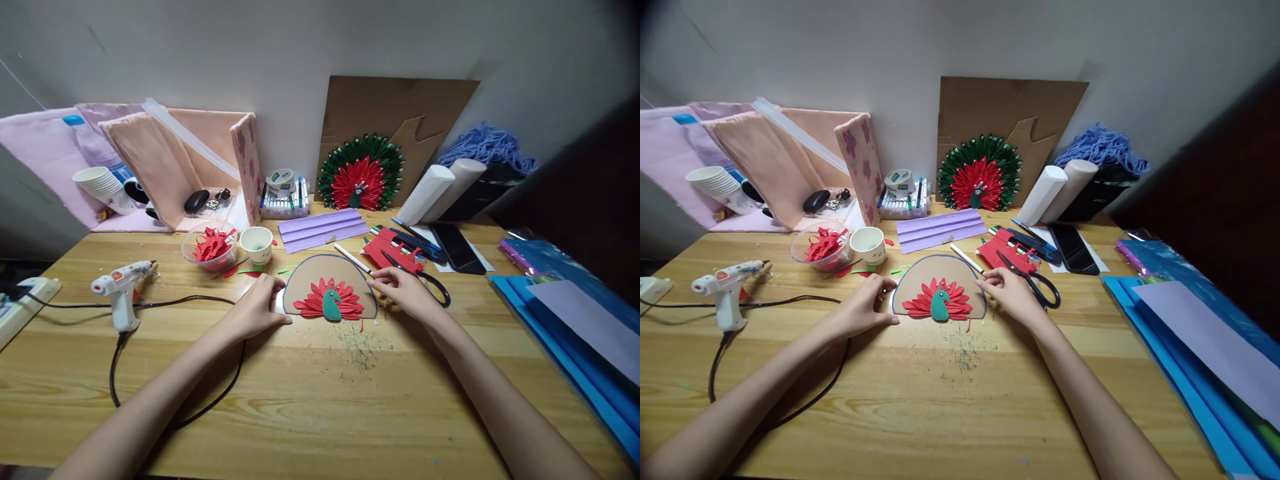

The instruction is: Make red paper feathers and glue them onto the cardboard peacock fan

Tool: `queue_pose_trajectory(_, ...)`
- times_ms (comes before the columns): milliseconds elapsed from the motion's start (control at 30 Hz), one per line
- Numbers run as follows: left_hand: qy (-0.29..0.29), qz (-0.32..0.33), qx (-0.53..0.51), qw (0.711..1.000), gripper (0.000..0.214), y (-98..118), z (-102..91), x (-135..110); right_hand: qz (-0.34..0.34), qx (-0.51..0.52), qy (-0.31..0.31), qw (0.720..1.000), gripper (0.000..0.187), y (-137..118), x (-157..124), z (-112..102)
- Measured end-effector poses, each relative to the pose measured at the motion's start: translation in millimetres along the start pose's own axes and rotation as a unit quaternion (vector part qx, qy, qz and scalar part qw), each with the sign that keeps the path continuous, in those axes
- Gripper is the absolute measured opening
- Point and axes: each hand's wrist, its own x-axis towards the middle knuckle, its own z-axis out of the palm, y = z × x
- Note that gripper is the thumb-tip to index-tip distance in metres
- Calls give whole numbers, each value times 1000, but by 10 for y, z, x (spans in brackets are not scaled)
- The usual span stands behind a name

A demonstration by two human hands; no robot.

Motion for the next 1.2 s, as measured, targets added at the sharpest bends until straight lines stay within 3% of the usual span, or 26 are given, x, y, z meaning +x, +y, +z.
queue_pose_trajectory(100,-2,-37,-20,999,52,9,48,-10,56,86,-95,990,29,-77,-60,80)
queue_pose_trajectory(167,0,-53,-36,998,51,11,84,-12,58,101,-116,986,26,-118,-91,125)
queue_pose_trajectory(367,-3,-69,-88,994,52,-4,86,-17,-2,-24,4,1000,17,-37,-77,63)
queue_pose_trajectory(433,18,-86,-122,989,59,0,92,-27,1,-39,19,999,18,-3,-77,53)
queue_pose_trajectory(533,65,-117,-205,970,60,5,144,-33,23,-15,0,1000,18,6,-85,107)
queue_pose_trajectory(600,67,-142,-275,949,51,-1,179,-20,36,16,-16,999,16,-12,-86,162)
queue_pose_trajectory(733,38,-164,-334,927,39,8,161,30,65,67,-42,995,8,-63,-74,219)
queue_pose_trajectory(900,-41,-114,-372,920,31,108,62,52,67,92,-64,991,13,-71,-60,166)
queue_pose_trajectory(1067,21,-156,-438,885,36,193,49,34,19,98,-90,991,31,-94,-68,25)
queue_pose_trajectory(1200,92,-121,-525,838,41,314,82,-9,-8,193,-89,977,39,-162,-79,-8)
